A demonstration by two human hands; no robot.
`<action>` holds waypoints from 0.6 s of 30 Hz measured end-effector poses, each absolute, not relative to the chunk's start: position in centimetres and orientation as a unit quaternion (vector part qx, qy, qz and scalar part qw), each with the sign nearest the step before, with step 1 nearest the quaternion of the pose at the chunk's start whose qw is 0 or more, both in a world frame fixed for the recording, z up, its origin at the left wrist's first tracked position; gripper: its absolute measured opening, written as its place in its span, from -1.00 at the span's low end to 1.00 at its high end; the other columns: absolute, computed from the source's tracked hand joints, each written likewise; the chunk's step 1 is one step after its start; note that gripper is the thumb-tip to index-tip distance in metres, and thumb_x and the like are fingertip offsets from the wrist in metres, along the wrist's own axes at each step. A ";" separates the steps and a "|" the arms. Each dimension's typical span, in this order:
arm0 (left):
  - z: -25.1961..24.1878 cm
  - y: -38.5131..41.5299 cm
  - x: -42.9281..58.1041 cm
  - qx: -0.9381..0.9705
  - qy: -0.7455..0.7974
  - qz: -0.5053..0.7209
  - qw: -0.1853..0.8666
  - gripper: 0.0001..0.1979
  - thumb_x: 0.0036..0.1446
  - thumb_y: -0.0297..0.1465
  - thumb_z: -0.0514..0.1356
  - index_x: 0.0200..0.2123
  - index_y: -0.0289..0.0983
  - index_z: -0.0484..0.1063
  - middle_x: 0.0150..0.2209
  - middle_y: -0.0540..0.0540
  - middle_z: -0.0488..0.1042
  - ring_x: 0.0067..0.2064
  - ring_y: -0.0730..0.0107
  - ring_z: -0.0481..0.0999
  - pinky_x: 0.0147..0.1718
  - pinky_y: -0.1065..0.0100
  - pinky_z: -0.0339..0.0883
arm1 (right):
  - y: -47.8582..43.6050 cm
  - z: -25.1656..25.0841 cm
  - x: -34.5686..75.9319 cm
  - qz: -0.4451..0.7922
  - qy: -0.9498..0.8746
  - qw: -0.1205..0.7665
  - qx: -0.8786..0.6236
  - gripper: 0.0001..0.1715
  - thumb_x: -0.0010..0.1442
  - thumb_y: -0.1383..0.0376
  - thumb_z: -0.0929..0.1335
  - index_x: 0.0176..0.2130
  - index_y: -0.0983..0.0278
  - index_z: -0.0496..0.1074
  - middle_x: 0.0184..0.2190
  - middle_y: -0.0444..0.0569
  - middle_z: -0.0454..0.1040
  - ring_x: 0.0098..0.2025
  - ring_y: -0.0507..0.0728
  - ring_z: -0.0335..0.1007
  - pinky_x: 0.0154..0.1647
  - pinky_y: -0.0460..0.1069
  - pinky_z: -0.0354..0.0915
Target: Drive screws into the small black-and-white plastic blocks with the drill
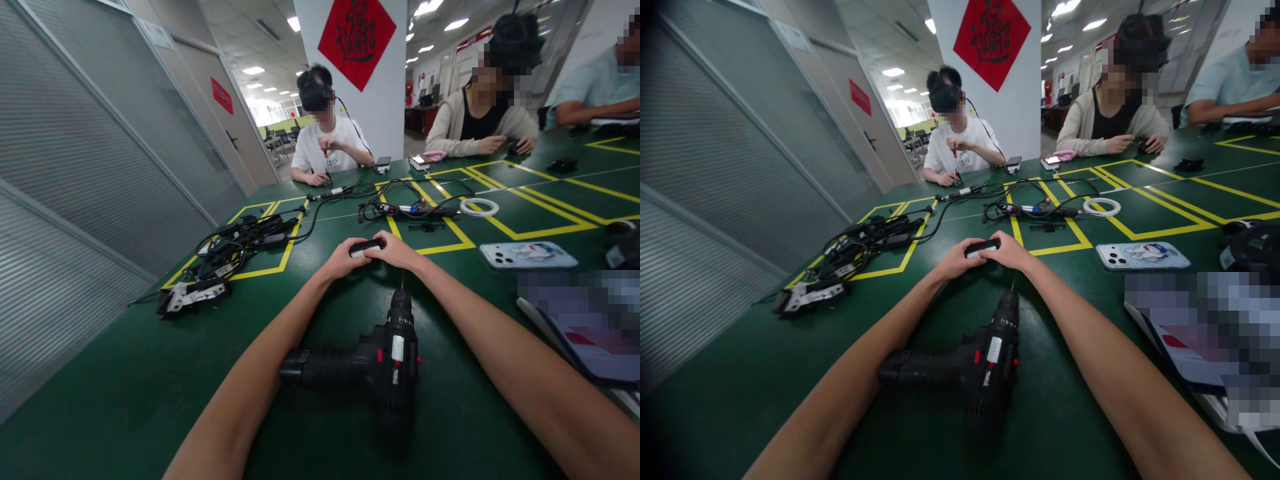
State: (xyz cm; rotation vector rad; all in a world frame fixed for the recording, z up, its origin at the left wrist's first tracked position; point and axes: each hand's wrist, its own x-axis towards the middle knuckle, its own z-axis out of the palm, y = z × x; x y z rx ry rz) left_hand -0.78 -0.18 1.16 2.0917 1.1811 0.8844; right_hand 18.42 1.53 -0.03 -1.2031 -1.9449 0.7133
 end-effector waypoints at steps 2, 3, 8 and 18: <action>1.0 -0.2 -0.9 0.782 0.441 0.330 0.290 -0.37 -0.13 -0.26 0.30 0.05 -0.33 0.32 -0.01 -0.19 0.42 -0.01 0.18 0.41 0.02 0.19 0.25 | 1.5 -0.2 18.3 0.288 -0.755 0.373 -0.457 -0.45 -0.07 0.06 0.45 -0.14 0.29 0.35 -0.28 -0.05 0.44 -0.28 0.09 0.36 -0.26 -0.05 0.27; 0.9 -0.3 -0.9 0.782 0.441 0.330 0.292 -0.36 -0.13 -0.27 0.30 0.06 -0.33 0.31 0.00 -0.20 0.41 0.00 0.18 0.41 0.02 0.19 0.25 | 1.5 -0.2 18.3 0.293 -0.757 0.379 -0.445 -0.43 -0.06 0.09 0.45 -0.10 0.29 0.34 -0.22 -0.03 0.44 -0.24 0.09 0.37 -0.21 -0.04 0.28; 0.5 -0.3 -1.0 0.777 0.438 0.332 0.306 -0.37 -0.10 -0.29 0.29 0.07 -0.35 0.27 0.01 -0.23 0.40 0.00 0.18 0.41 0.02 0.17 0.26 | 1.5 0.0 18.3 0.294 -0.788 0.380 -0.384 -0.43 -0.04 0.21 0.44 -0.02 0.27 0.35 -0.10 -0.01 0.43 -0.11 0.12 0.36 -0.07 -0.01 0.26; 8.8 -8.9 -3.2 0.812 0.424 0.263 0.302 -0.38 0.01 -0.23 0.21 0.15 -0.22 0.19 0.17 -0.18 0.25 0.21 0.21 0.22 0.21 0.16 0.04 | 2.2 -0.7 18.7 0.326 -0.759 0.400 -0.397 -0.41 -0.07 0.20 0.46 -0.02 0.29 0.37 -0.17 -0.03 0.46 -0.24 0.08 0.38 -0.18 -0.03 0.29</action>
